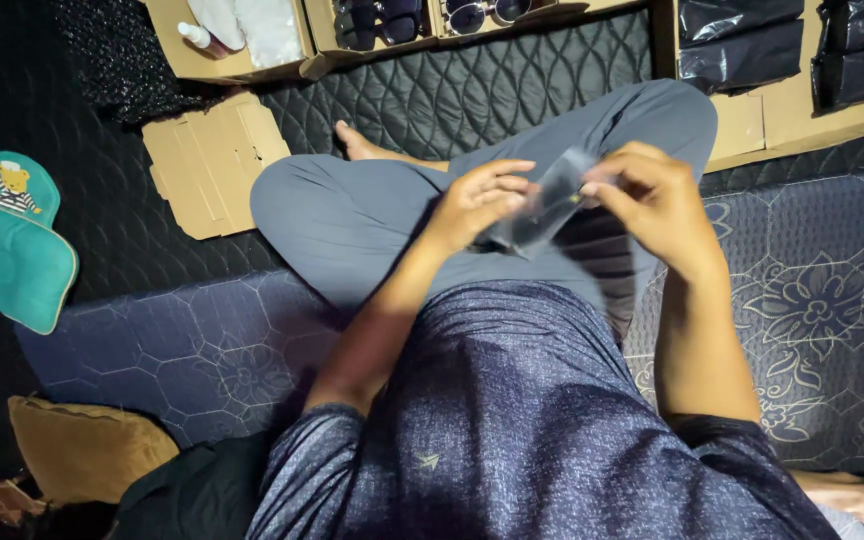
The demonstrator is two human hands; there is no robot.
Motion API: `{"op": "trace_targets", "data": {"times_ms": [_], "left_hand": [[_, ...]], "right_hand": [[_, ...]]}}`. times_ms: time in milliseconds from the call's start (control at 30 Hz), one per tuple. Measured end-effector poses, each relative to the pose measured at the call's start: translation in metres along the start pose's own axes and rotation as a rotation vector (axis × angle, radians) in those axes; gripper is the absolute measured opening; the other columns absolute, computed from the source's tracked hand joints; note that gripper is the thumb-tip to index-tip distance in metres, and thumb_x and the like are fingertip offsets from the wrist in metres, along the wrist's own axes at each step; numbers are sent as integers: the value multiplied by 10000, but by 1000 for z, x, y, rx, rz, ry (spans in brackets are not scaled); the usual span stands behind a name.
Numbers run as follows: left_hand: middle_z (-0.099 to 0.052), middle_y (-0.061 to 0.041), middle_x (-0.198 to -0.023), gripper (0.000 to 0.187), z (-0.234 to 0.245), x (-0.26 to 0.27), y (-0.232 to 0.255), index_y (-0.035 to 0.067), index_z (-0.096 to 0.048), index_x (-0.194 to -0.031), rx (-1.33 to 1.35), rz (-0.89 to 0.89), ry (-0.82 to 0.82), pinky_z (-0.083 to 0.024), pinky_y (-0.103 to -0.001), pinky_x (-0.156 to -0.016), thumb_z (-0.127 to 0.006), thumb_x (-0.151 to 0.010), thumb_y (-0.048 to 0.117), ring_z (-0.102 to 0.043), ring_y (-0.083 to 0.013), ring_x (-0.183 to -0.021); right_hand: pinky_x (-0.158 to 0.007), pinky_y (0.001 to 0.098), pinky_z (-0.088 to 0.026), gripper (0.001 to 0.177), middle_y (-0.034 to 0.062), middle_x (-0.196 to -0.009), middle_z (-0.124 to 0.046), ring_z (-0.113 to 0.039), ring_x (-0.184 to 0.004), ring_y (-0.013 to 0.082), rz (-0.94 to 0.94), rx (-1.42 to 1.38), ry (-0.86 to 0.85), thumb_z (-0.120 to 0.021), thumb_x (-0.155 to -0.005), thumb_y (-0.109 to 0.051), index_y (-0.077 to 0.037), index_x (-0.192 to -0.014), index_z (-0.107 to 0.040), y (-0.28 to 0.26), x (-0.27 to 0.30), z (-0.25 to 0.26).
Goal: Packing sunglasses into protective sleeves, bubble wrap, and cardboard boxes for shipping.
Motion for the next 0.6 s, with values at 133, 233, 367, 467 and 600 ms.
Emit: {"op": "trace_targets", "data": {"times_ms": [133, 233, 367, 467, 600], "left_hand": [[-742, -139, -1147, 616, -21, -21, -38, 100, -676, -1334, -16, 101, 13, -641, -355, -879, -949, -783, 114, -728, -169, -965], [-755, -113, -1084, 434, -31, -26, -29, 55, -738, -1187, -9, 33, 73, -668, -293, -691, -914, -792, 89, -727, -141, -848], [-745, -79, -1077, 396, -34, -25, -30, 66, -733, -1164, 40, 35, 113, -671, -275, -632, -895, -804, 92, -732, -144, -800], [-723, -59, -1064, 378, -36, -21, -25, 65, -721, -1164, 109, 68, 139, -674, -290, -610, -884, -832, 143, -712, -141, -836], [-660, 6, -723, 141, -36, -25, 6, 94, -733, -940, 4, -65, 230, -523, -190, -511, -795, -916, 218, -613, -51, -629]], "right_hand": [[-703, 429, -480, 257, 174, -823, -655, -613, -739, 302, 41, 31, -67, -817, -861, 65, 9, -1104, -755, -13, -4, -13], [-765, 369, -596, 462, 221, -985, -621, -660, -869, 243, -165, -247, 155, -778, -917, 160, 87, -1327, -576, 24, 5, -12], [-714, 334, -641, 301, 149, -951, -643, -714, -797, 188, -342, -463, 274, -724, -987, 85, 58, -1248, -577, 52, 16, -20], [-636, 301, -612, 146, 119, -880, -652, -704, -748, 161, -369, -381, 329, -760, -977, 65, 40, -1099, -684, 54, 17, -23], [-625, 301, -617, 132, 93, -889, -617, -704, -771, 166, -370, -357, 321, -773, -967, 63, 22, -1081, -722, 51, 16, -20]]}}
Point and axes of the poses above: each hand's wrist, its own x-axis away from the middle knuckle, its own z-axis out of the back of the hand, y = z × x, the point moved 6 cm from there along -x, towards the middle knuckle
